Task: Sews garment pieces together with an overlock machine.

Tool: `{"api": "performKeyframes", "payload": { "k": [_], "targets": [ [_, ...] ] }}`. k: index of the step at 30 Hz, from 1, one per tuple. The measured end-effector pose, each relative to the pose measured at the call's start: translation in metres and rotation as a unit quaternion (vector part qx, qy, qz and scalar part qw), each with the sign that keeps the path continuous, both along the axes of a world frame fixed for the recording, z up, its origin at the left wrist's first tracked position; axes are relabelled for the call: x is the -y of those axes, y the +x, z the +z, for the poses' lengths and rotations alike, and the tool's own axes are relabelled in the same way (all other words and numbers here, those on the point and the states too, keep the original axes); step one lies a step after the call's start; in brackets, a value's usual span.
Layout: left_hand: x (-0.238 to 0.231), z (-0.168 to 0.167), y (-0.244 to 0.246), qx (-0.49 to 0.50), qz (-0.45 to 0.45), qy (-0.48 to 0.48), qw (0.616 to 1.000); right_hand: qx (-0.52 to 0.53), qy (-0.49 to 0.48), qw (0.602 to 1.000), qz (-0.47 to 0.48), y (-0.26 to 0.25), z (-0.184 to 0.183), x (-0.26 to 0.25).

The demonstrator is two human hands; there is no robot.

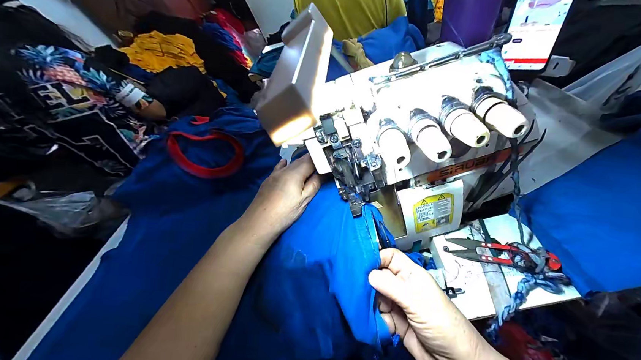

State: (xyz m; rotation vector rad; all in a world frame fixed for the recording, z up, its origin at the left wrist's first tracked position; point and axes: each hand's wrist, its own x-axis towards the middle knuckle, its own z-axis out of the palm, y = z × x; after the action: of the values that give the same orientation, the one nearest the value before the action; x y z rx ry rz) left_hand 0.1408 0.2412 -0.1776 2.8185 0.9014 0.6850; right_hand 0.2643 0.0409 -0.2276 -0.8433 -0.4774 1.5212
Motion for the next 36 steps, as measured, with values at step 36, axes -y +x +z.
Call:
{"api": "performKeyframes", "payload": {
  "k": [36],
  "targets": [
    [0.050, 0.070, -0.074, -0.188, 0.021, -0.086, 0.978, 0.631, 0.121, 0.760, 0.102, 0.040, 0.006, 0.054]
  ]
}}
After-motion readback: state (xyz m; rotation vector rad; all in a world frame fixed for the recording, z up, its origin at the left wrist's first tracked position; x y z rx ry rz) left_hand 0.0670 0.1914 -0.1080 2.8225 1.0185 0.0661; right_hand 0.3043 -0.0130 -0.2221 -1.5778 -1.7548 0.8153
